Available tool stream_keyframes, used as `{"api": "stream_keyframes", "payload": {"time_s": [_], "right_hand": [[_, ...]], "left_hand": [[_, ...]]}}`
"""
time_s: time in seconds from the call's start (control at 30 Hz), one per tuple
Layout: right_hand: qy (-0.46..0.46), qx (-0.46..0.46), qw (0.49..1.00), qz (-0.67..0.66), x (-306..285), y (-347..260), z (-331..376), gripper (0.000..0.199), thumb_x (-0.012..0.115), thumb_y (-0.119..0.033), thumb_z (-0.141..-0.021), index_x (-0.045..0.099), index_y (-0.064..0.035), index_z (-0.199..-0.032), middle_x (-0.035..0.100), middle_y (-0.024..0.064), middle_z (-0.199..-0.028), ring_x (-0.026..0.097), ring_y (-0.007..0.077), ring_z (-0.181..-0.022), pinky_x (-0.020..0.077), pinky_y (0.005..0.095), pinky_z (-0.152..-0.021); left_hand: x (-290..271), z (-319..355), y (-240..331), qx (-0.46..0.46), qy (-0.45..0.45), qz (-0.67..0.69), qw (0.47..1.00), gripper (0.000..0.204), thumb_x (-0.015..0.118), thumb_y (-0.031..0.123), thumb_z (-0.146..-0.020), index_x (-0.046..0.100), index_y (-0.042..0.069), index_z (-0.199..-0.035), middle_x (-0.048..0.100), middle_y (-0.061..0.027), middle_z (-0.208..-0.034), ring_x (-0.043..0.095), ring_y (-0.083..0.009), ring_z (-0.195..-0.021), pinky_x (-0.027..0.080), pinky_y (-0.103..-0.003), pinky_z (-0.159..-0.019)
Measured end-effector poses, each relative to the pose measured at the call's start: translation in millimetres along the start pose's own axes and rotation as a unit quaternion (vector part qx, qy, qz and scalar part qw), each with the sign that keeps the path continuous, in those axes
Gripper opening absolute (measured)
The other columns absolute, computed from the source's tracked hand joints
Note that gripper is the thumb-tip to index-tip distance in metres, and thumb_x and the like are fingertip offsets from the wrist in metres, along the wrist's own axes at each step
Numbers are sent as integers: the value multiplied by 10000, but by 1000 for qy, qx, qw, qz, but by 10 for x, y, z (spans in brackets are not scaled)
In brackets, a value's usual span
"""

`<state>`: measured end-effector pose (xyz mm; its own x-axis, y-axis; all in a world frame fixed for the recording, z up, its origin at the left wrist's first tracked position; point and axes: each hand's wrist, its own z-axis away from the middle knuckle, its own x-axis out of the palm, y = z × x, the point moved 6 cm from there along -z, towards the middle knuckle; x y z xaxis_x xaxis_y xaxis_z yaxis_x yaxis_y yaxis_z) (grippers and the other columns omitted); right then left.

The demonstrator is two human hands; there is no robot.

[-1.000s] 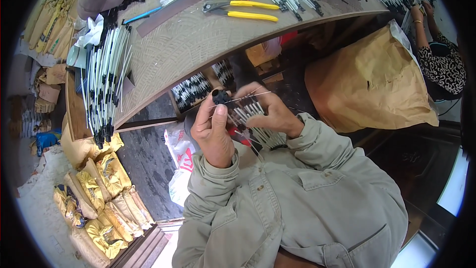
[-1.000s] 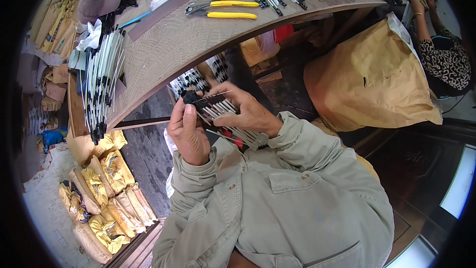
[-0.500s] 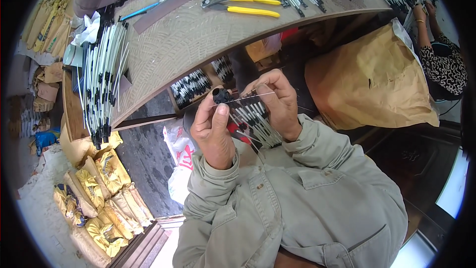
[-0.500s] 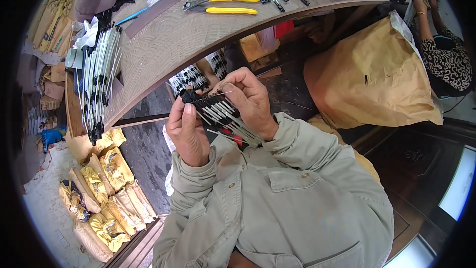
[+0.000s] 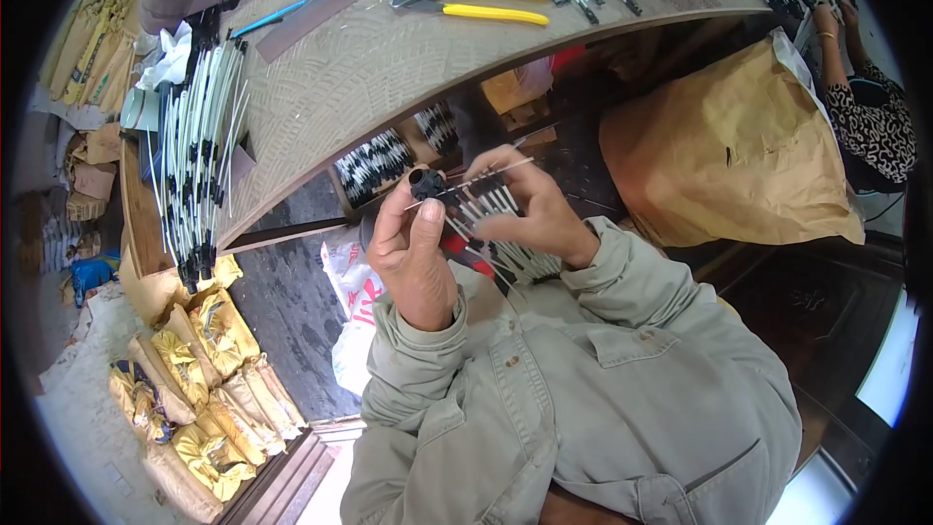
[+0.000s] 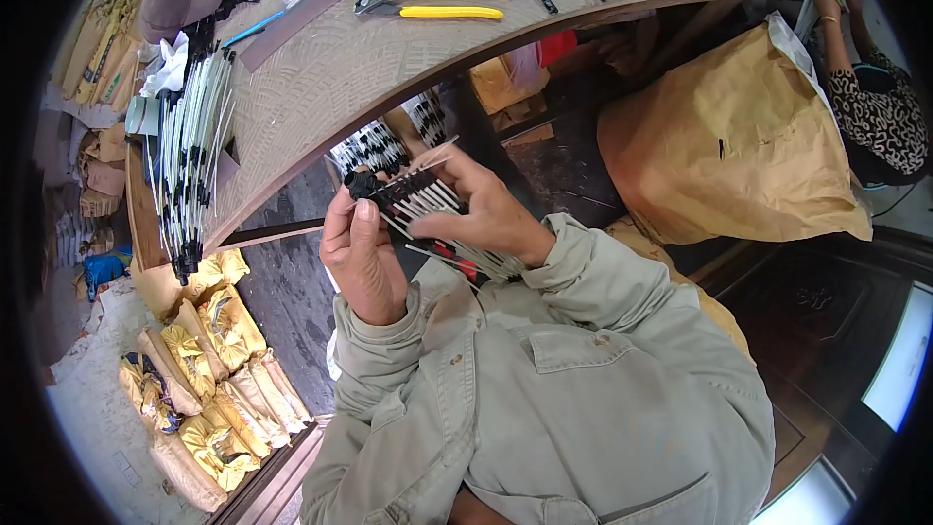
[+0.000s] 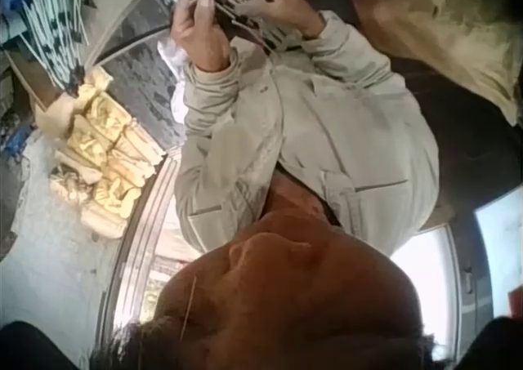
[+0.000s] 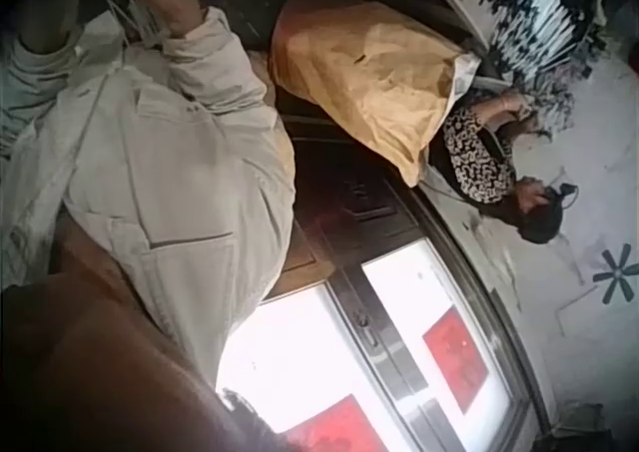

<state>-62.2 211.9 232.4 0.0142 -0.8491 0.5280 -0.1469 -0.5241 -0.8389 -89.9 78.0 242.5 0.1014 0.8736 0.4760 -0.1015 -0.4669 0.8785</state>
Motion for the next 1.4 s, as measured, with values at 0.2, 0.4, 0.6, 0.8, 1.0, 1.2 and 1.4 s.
{"api": "stream_keyframes", "payload": {"time_s": [0.2,0.4,0.6,0.8,1.0,1.2,1.4], "right_hand": [[-51,97,992,62,42,41,-40,291,628,-30,-782,497,-35,-1042,543,-2,-890,503,62,-823,411,220,-728],[-123,-33,983,129,95,-78,-109,288,610,-64,-797,486,-41,-1057,488,36,-985,465,100,-935,381,253,-804],[-82,-25,987,136,114,-81,-60,273,581,-59,-809,467,-27,-1056,485,42,-955,465,106,-913,378,257,-799],[-78,1,983,164,112,-90,-27,267,579,-76,-811,479,1,-1047,498,33,-882,482,102,-810,397,240,-739],[-85,-17,969,233,59,-102,-8,252,614,-156,-830,567,33,-990,580,60,-786,497,98,-681,418,250,-618],[-107,19,977,184,70,-59,4,212,606,-37,-814,569,11,-1017,589,22,-783,535,88,-700,429,228,-634],[-97,69,992,32,57,-26,-36,283,677,-154,-756,520,-49,-966,515,-9,-860,484,75,-795,384,208,-734]], "left_hand": [[14,17,32,13,-12,-27,999,294,578,-8,-832,553,-70,-1118,611,-100,-1019,571,-130,-900,447,-247,-826],[44,45,94,52,-23,-83,995,280,577,-17,-831,560,-82,-1103,589,-78,-1004,557,-111,-859,437,-223,-793],[81,78,155,85,-16,-142,986,273,566,-8,-843,552,-89,-1104,580,-76,-999,549,-106,-855,432,-212,-772],[63,62,136,70,-41,-142,987,286,541,45,-871,534,-87,-1125,605,-119,-1007,559,-129,-886,437,-230,-801],[7,2,113,35,-102,-105,989,347,540,149,-878,526,-88,-1130,617,-155,-1007,572,-175,-916,427,-285,-866],[14,22,89,-5,-128,-58,990,370,560,176,-862,531,-90,-1118,609,-159,-1006,568,-194,-929,420,-306,-875],[30,41,91,2,-168,-58,984,373,585,196,-843,553,-101,-1065,573,-128,-988,550,-167,-861,427,-286,-811]]}}
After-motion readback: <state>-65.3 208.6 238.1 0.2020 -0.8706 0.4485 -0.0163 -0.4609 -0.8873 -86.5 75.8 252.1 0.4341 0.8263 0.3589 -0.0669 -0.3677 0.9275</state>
